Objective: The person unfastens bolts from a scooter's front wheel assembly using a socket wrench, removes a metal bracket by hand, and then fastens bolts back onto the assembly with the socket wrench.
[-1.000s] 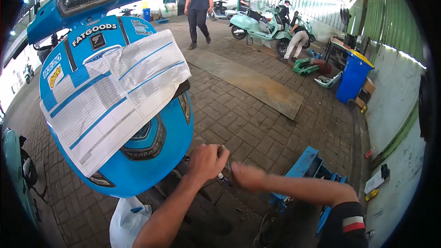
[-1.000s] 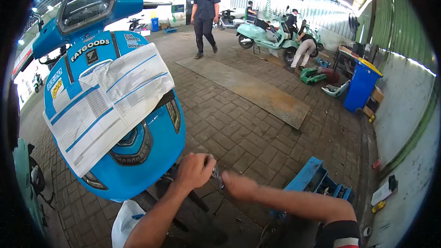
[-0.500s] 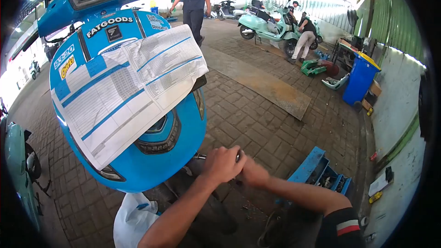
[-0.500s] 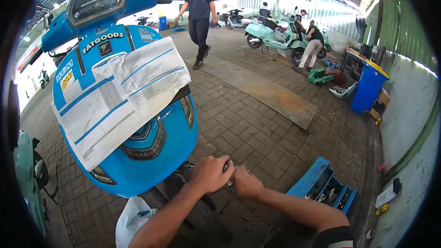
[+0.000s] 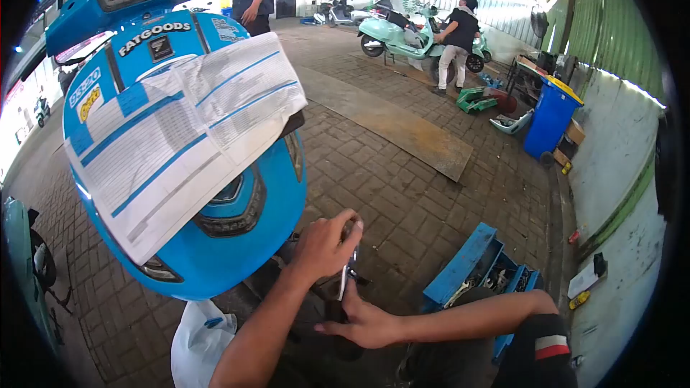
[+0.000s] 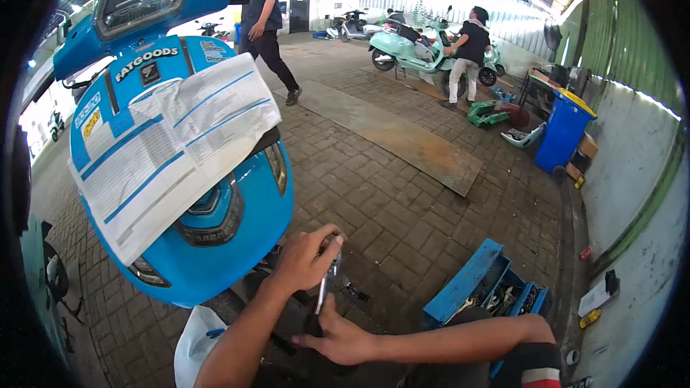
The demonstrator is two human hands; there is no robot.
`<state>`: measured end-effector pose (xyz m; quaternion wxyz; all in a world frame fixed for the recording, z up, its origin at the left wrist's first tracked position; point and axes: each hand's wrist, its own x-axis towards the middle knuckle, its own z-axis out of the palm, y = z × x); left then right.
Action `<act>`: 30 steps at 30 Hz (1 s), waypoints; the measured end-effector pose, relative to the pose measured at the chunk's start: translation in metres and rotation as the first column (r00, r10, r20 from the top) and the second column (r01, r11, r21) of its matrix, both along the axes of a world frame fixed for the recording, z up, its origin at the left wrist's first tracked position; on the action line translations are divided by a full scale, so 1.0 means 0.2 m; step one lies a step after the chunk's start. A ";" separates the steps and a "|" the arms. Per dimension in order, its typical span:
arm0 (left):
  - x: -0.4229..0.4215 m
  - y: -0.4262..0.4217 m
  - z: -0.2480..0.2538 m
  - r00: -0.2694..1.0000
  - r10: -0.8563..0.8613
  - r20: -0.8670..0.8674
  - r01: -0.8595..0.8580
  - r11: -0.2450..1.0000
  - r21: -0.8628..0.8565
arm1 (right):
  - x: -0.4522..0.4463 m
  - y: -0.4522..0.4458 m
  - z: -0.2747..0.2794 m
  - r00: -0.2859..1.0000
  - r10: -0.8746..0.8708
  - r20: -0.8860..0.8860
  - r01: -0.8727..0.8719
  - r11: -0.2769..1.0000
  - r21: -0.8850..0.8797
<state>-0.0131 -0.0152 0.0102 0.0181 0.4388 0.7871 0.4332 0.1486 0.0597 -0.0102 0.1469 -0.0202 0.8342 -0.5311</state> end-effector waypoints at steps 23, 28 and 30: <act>0.01 0.00 0.03 0.999 -0.014 0.036 0.012 0.998 0.060 | 0.00 0.09 -0.03 0.977 0.110 -0.183 -0.099 0.992 0.073; 0.10 0.03 0.00 0.979 0.022 -0.205 -0.067 0.975 -0.212 | -0.20 0.53 -0.53 0.971 0.224 -0.082 -0.116 0.744 0.658; 0.09 0.05 0.00 0.968 0.022 -0.250 -0.072 0.979 -0.193 | -0.49 0.74 -0.44 0.929 0.262 -0.260 0.079 0.546 0.834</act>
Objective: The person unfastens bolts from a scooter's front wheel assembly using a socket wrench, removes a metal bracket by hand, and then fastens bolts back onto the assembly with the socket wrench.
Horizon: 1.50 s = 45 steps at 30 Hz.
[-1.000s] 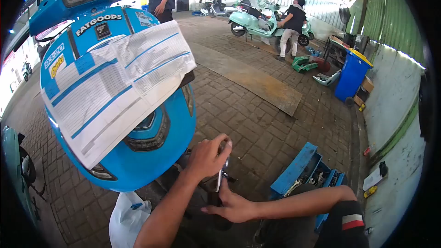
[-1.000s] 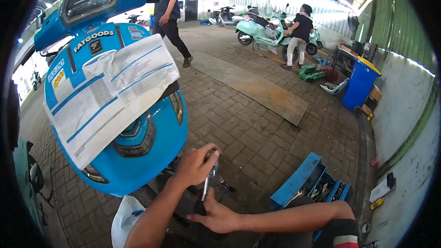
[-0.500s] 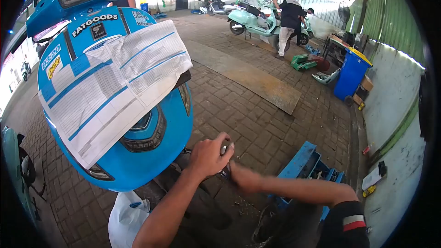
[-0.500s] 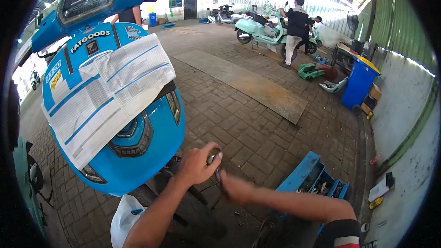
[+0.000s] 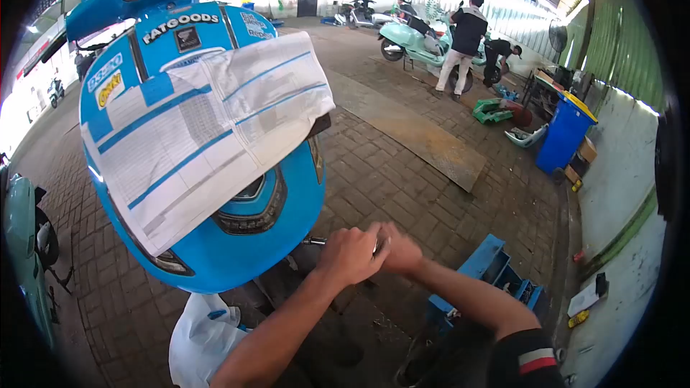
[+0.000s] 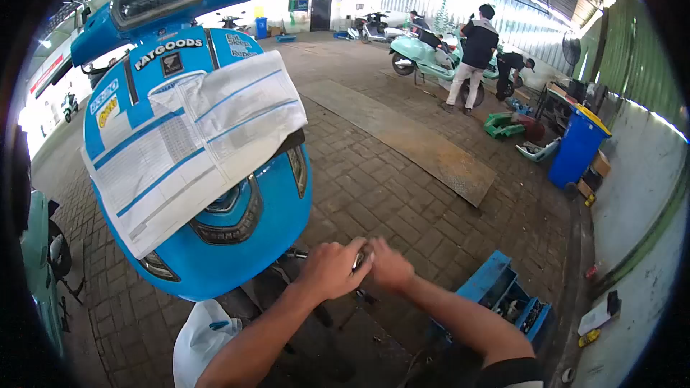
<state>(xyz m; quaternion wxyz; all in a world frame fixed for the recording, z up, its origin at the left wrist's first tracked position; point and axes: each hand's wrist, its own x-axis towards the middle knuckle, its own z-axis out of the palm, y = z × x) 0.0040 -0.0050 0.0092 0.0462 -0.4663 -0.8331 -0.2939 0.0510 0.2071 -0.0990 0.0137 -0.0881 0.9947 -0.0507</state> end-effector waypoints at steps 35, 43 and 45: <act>-0.15 0.14 -0.21 0.995 0.027 -0.092 0.003 0.952 0.305 | 0.55 -0.75 0.63 0.889 0.073 0.451 0.410 0.306 -0.859; -0.09 0.28 -0.30 0.995 0.102 0.015 -0.101 0.941 0.322 | 0.08 0.07 -0.25 0.999 0.025 0.042 0.026 0.446 -0.894; -0.17 0.28 -0.31 0.992 0.128 0.007 -0.126 0.963 0.237 | -0.09 0.28 -0.29 0.897 0.358 -0.257 -0.373 0.928 -0.011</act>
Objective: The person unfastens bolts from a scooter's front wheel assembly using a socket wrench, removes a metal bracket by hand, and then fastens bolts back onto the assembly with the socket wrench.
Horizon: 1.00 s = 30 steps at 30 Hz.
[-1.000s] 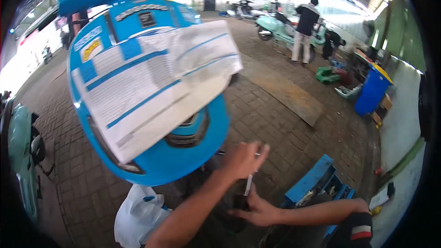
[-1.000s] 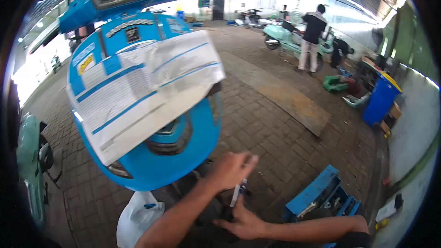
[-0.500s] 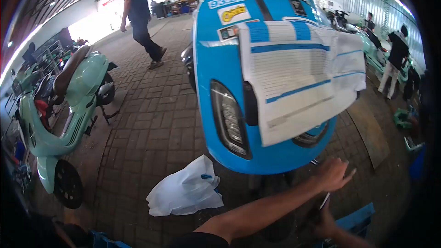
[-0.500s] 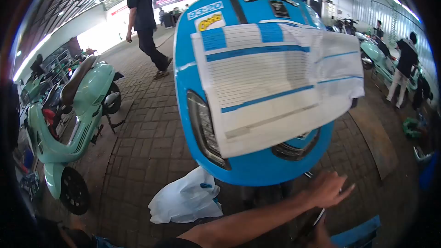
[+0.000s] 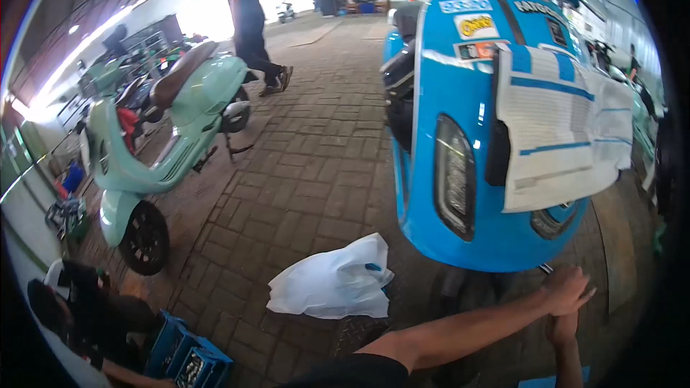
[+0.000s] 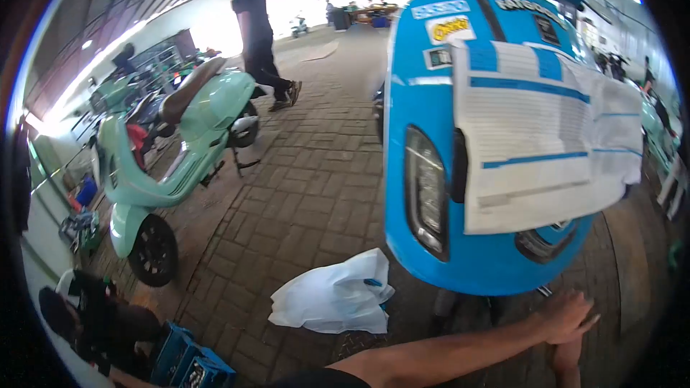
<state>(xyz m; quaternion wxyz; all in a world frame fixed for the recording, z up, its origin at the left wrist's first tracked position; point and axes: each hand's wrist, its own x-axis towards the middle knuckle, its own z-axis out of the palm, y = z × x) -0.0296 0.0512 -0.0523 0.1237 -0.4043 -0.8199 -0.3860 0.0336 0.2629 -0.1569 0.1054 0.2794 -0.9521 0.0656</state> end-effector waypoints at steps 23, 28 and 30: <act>-0.09 0.06 0.05 0.945 -0.286 0.161 0.291 0.957 -0.009 | 0.62 -0.84 0.64 0.593 0.122 0.796 0.687 0.438 -0.580; -0.11 0.08 0.07 0.936 -0.309 0.167 0.318 0.947 -0.034 | 0.61 -0.86 0.67 0.600 0.128 0.790 0.676 0.447 -0.586; -0.13 0.12 0.07 0.931 -0.324 0.165 0.333 0.942 -0.030 | 0.61 -0.85 0.68 0.600 0.121 0.791 0.678 0.448 -0.583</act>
